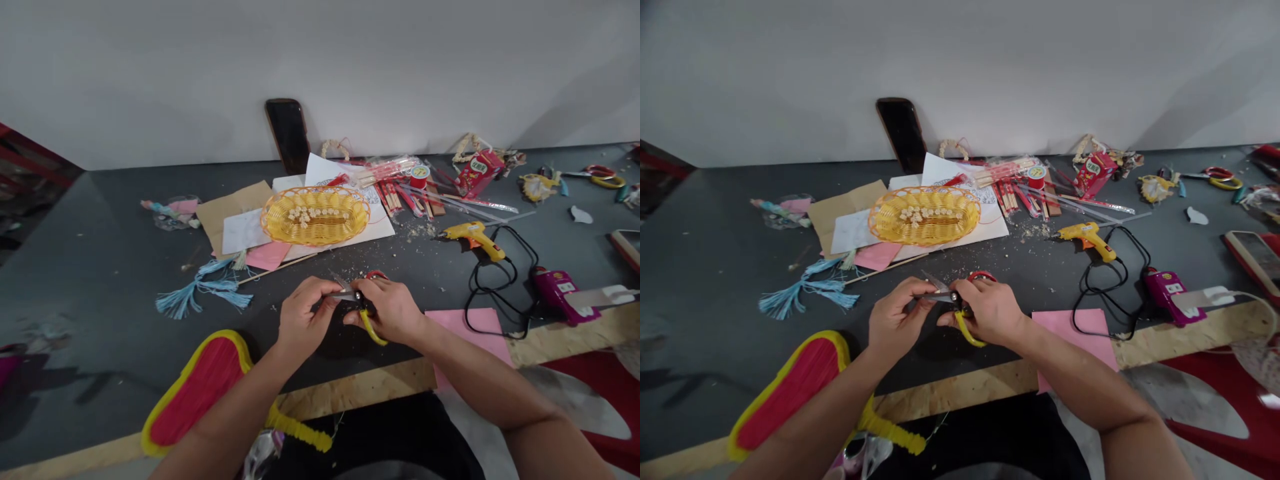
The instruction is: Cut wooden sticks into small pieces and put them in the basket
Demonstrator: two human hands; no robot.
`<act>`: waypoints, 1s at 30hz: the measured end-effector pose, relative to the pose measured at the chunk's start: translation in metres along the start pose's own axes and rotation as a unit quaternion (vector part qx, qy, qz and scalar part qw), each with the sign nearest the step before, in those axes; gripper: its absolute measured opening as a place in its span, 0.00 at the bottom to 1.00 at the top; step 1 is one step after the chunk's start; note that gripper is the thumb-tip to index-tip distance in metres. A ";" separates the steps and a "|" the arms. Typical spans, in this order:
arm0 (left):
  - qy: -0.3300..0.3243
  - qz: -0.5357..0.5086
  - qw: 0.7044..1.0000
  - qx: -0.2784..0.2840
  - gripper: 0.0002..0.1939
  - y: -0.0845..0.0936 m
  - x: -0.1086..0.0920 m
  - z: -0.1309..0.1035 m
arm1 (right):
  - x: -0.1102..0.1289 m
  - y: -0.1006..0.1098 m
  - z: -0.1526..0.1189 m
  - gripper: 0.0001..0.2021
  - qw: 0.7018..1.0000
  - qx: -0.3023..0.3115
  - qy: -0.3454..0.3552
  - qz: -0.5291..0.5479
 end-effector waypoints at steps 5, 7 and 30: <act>0.019 0.004 1.000 -0.006 0.06 -0.001 0.001 0.001 | 0.002 -0.002 0.000 0.27 0.999 0.022 -0.010 -0.022; 0.021 0.005 1.000 -0.011 0.06 -0.002 0.000 0.000 | 0.005 -0.003 0.000 0.28 0.999 0.032 -0.016 -0.039; 0.053 -0.003 0.998 -0.019 0.05 0.001 -0.006 0.000 | 0.000 0.003 0.000 0.28 0.999 -0.033 -0.033 -0.016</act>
Point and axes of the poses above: each hand's wrist, its own z-axis towards the middle knuckle, its own y-axis out of the back of the hand, x = y × z, the point moved 2 cm from there along z, towards the middle knuckle, and after that the axes turned 8 degrees about y, right-handed, at the moved point
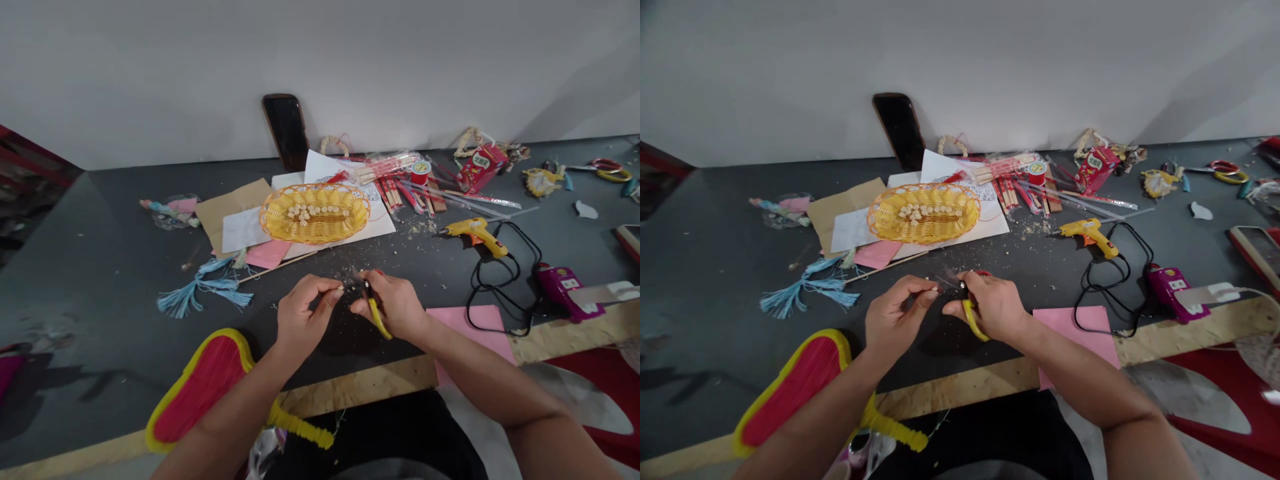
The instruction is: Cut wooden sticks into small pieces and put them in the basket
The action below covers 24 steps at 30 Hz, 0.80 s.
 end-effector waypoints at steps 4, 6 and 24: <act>0.001 -0.008 1.000 -0.005 0.03 0.001 0.002 0.000 | 0.002 0.001 0.001 0.29 1.000 -0.007 0.014 -0.008; -0.007 -0.017 1.000 -0.007 0.03 0.001 0.004 -0.001 | 0.005 -0.002 0.001 0.28 1.000 0.009 0.026 -0.015; -0.006 -0.014 1.000 0.005 0.06 -0.002 0.005 -0.001 | 0.011 -0.009 -0.004 0.30 0.996 0.037 0.035 -0.068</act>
Point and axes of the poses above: each hand's wrist, its own z-axis towards the middle knuckle, its own y-axis out of the back of the hand, x = y × z, the point moved 2 cm from there along z, towards the middle knuckle, and after that the axes turned 8 degrees about y, right-handed, at the moved point
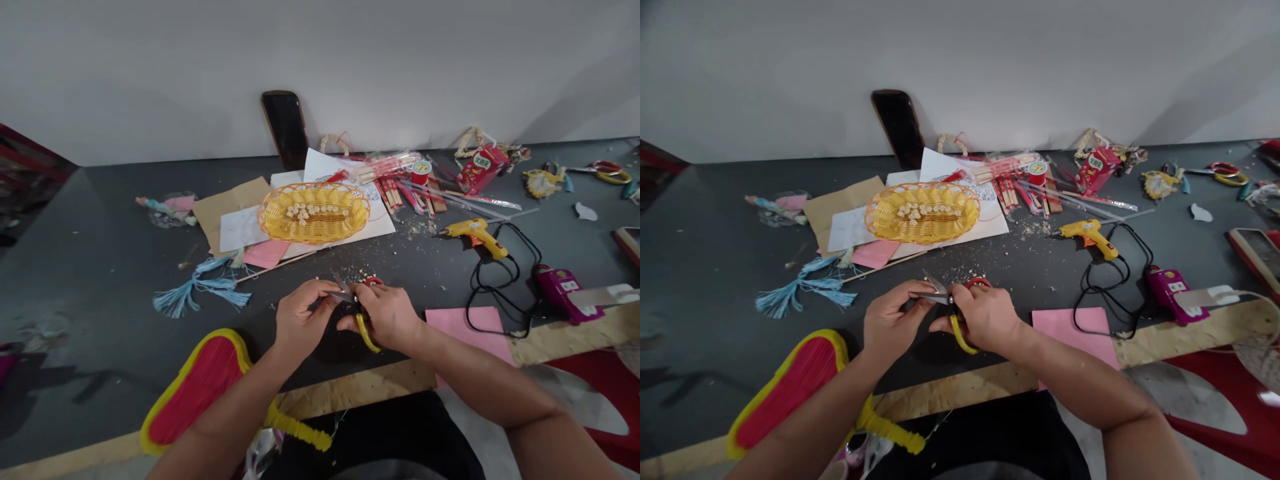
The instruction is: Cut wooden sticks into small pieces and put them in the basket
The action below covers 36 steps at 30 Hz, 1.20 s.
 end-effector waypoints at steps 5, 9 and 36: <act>0.008 -0.004 1.000 0.002 0.07 0.000 -0.003 -0.001 | 0.000 -0.003 -0.003 0.27 1.000 0.011 0.007 -0.028; 0.005 -0.011 1.000 -0.008 0.07 0.000 -0.005 -0.002 | -0.003 -0.005 -0.004 0.23 1.000 0.015 0.004 -0.027; 0.027 -0.002 0.999 0.038 0.07 0.001 0.002 0.004 | -0.008 0.004 0.001 0.29 1.000 0.012 -0.007 0.022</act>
Point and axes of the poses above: each hand's wrist, its own z-axis towards the middle knuckle, its own y-axis out of the back of the hand, x = y × z, the point moved 2 cm from there along z, towards the middle knuckle, and after that the axes turned 8 degrees about y, right-handed, at the moved point
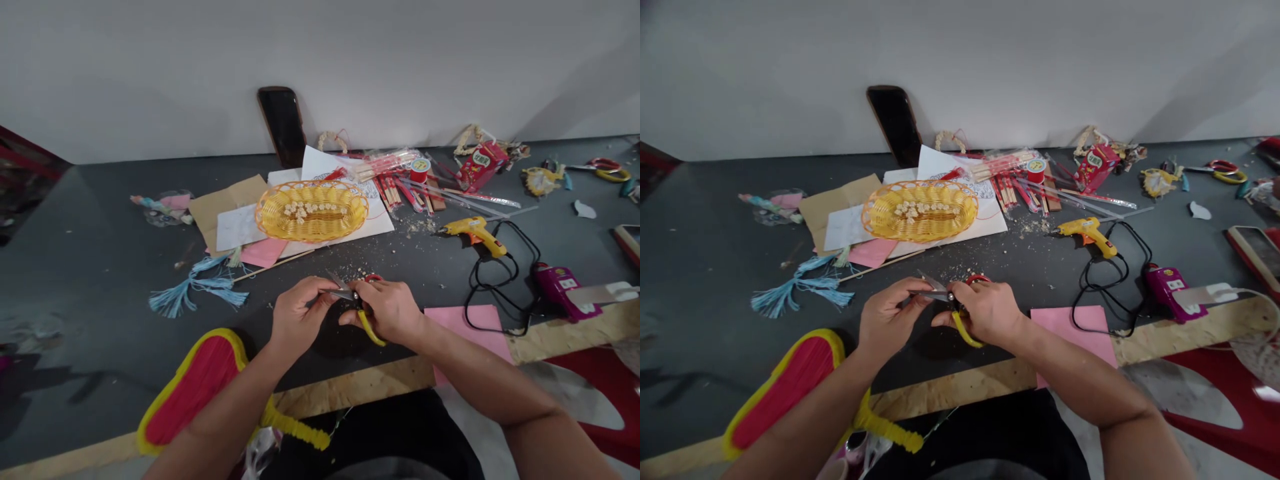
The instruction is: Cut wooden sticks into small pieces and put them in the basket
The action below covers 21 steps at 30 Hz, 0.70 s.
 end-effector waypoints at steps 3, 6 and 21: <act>-0.005 -0.002 1.000 0.002 0.07 0.000 0.001 0.000 | -0.001 -0.001 -0.001 0.26 1.000 0.001 -0.001 -0.011; -0.013 -0.003 1.000 -0.001 0.07 0.000 0.002 0.001 | -0.003 -0.003 -0.003 0.22 1.000 0.009 -0.001 -0.028; 0.023 0.011 0.999 -0.028 0.08 0.005 -0.005 0.001 | -0.003 0.004 0.005 0.30 0.999 -0.016 -0.016 0.027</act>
Point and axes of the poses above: each hand's wrist, its own z-axis towards the middle knuckle, its own y-axis out of the back of the hand, x = y × z, the point moved 2 cm from there along z, towards the middle knuckle, and after that the axes turned 8 degrees about y, right-handed, at the moved point
